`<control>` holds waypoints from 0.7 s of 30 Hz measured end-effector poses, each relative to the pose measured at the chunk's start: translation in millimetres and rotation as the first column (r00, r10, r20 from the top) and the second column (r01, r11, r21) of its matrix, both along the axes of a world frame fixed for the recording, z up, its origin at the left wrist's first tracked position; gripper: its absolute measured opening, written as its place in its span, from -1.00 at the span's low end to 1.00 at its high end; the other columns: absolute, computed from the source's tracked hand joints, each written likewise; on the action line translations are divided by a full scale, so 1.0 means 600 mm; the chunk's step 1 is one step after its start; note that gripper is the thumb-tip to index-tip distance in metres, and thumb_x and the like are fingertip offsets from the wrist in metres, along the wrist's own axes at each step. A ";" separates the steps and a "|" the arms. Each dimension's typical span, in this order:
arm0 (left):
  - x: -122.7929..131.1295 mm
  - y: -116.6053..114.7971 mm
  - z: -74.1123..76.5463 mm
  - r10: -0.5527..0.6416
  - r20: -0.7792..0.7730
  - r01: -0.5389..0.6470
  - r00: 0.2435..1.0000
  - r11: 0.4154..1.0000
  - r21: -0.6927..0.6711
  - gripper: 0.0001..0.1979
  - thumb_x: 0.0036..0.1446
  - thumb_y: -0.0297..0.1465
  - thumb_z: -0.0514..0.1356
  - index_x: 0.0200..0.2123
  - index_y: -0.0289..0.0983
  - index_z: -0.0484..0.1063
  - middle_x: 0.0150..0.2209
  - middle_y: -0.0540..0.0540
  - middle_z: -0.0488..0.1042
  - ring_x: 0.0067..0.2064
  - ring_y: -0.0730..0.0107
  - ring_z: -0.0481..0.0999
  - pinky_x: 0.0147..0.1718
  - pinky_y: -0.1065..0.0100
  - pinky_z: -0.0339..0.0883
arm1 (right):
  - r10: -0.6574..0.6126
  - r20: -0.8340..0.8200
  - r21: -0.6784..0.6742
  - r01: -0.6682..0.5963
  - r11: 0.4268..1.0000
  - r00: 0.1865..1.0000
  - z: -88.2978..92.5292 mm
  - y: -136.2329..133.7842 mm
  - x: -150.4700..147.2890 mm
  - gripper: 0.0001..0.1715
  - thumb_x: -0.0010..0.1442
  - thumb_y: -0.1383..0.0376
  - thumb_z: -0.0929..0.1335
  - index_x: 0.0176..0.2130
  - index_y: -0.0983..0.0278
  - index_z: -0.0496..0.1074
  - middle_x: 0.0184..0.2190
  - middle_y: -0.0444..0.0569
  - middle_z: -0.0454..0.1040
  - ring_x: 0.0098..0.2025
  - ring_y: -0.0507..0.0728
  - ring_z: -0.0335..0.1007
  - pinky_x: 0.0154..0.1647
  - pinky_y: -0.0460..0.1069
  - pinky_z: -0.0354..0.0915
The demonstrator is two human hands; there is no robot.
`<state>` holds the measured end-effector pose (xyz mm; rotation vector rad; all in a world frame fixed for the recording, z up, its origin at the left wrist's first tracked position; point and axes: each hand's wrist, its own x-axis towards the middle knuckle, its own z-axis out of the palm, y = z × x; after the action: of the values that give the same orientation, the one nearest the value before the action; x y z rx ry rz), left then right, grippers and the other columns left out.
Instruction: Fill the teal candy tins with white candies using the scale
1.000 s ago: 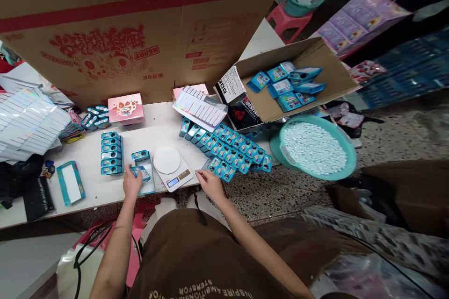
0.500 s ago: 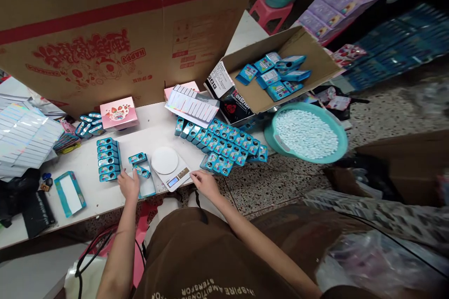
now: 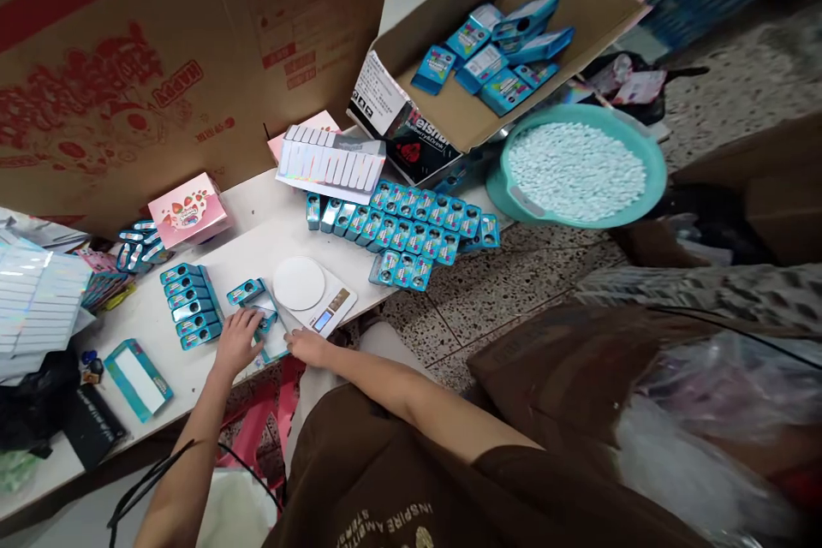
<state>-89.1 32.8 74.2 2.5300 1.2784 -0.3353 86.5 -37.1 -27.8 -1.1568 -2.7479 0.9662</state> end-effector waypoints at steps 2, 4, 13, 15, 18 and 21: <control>-0.008 -0.002 -0.013 0.038 -0.055 -0.037 0.998 0.999 0.028 -0.58 0.04 -0.42 0.11 0.02 -0.16 0.31 0.00 -0.18 0.38 0.07 0.08 0.28 0.02 0.09 0.13 | -0.026 -0.006 -0.029 0.026 0.999 1.000 -0.003 0.001 0.000 -0.80 0.11 0.48 0.27 -0.45 0.34 0.46 -0.21 0.06 0.46 -0.19 0.16 0.33 -0.33 0.00 0.31; -0.010 0.000 -0.025 0.134 -0.069 -0.127 0.989 0.986 0.105 -0.63 0.10 -0.37 0.09 0.01 -0.18 0.32 -0.03 -0.21 0.40 0.03 0.07 0.31 0.00 0.07 0.14 | -0.027 0.003 -0.062 0.028 0.998 1.000 -0.002 0.003 -0.001 -0.78 0.11 0.49 0.27 -0.49 0.34 0.45 -0.22 0.06 0.47 -0.18 0.15 0.32 -0.32 -0.02 0.31; 0.030 0.051 -0.039 0.236 0.078 -0.248 0.969 0.941 0.230 -0.36 0.14 -0.27 0.06 0.25 -0.30 -0.02 0.27 -0.30 0.03 0.30 0.00 -0.07 0.17 -0.03 -0.08 | -0.013 0.008 -0.102 0.014 0.995 1.000 0.007 0.012 -0.002 -0.78 0.12 0.48 0.27 -0.50 0.33 0.44 -0.21 0.06 0.45 -0.16 0.17 0.33 -0.33 0.01 0.35; 0.035 0.052 -0.045 0.232 0.076 -0.243 0.970 0.946 0.215 -0.34 0.14 -0.32 0.04 0.28 -0.30 -0.09 0.28 -0.29 0.01 0.31 0.00 -0.09 0.18 -0.06 -0.11 | 0.003 0.035 -0.120 0.001 0.993 0.999 0.010 0.015 -0.002 -0.80 0.12 0.47 0.27 -0.48 0.34 0.43 -0.21 0.05 0.44 -0.15 0.18 0.34 -0.35 0.01 0.36; 0.045 0.044 -0.048 0.283 0.103 -0.300 0.954 0.922 0.246 -0.32 0.13 -0.35 0.04 0.29 -0.27 -0.13 0.29 -0.29 -0.02 0.32 -0.01 -0.12 0.20 -0.10 -0.15 | 0.027 0.043 -0.107 -0.022 0.994 0.999 0.023 0.018 0.011 -0.83 0.14 0.46 0.27 -0.38 0.33 0.44 -0.16 0.04 0.42 -0.14 0.18 0.34 -0.32 0.03 0.36; 0.073 0.024 -0.041 0.328 0.172 -0.366 0.929 0.881 0.300 -0.29 0.11 -0.28 0.08 0.28 -0.26 -0.13 0.32 -0.31 -0.15 0.33 -0.08 -0.25 0.19 -0.18 -0.22 | -0.024 -0.090 -0.030 0.021 0.999 0.996 0.048 0.017 0.054 -0.79 0.19 0.35 0.27 -0.17 0.29 0.42 -0.03 0.05 0.36 -0.07 0.18 0.32 -0.20 0.05 0.34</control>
<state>-45.4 47.4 49.8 2.4520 1.8298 0.1153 119.1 -26.9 1.0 -1.1164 -2.6540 1.0328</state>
